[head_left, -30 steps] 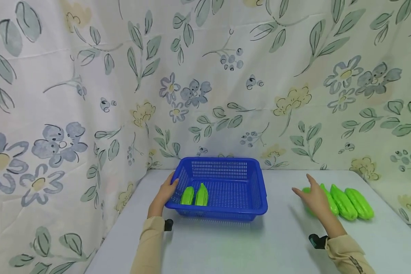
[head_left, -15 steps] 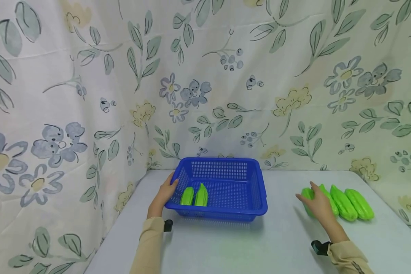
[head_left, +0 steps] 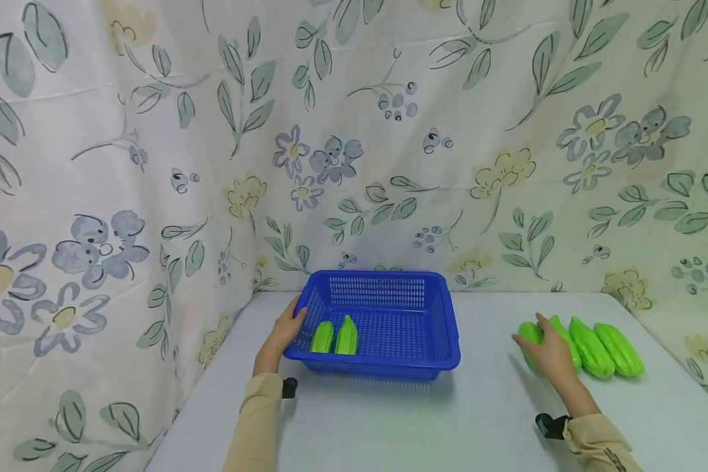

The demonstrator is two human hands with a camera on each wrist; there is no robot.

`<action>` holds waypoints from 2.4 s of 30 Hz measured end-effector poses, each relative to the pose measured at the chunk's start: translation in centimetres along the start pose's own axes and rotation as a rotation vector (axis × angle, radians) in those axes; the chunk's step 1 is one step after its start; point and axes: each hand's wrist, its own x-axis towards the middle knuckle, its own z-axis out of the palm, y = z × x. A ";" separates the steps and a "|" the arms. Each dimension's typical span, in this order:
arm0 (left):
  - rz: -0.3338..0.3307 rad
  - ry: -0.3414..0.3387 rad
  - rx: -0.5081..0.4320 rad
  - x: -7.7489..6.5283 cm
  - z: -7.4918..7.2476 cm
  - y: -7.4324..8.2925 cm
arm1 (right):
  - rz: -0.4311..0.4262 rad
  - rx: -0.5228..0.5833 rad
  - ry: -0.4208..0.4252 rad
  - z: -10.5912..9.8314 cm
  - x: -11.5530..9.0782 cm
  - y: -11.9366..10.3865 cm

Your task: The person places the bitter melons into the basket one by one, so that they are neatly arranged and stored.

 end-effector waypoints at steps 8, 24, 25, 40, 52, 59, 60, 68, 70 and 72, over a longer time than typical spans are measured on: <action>0.003 -0.005 0.016 0.0 0.1 -0.1 | 0.005 0.018 0.000 0.0 0.0 -0.2; 0.004 -0.003 0.012 0.1 -0.1 0.0 | 0.029 0.098 -0.054 0.5 0.5 0.6; 0.004 -0.004 0.012 0.1 0.0 0.0 | 0.033 0.104 -0.062 0.6 0.6 0.7; 0.006 -0.002 0.012 0.1 0.0 0.0 | 0.074 0.120 -0.071 1.0 1.0 0.9; 0.001 -0.012 0.014 0.2 -0.1 -0.1 | 0.038 0.131 -0.059 0.4 1.1 0.0; 0.007 -0.008 0.018 0.2 -0.1 -0.2 | 0.014 0.157 -0.043 -0.2 1.1 -1.2; 0.006 -0.008 0.016 0.1 -0.1 -0.2 | 0.010 0.159 -0.038 -0.3 1.1 -1.4; 0.010 -0.009 0.013 0.0 -0.1 0.0 | -0.040 0.170 0.003 -1.0 1.0 -3.0; 0.010 -0.010 0.014 0.0 -0.1 0.0 | -0.055 0.170 0.019 -1.1 1.0 -3.4; 0.013 -0.009 0.017 0.1 -0.1 0.0 | -0.068 0.176 0.025 -1.2 1.1 -3.7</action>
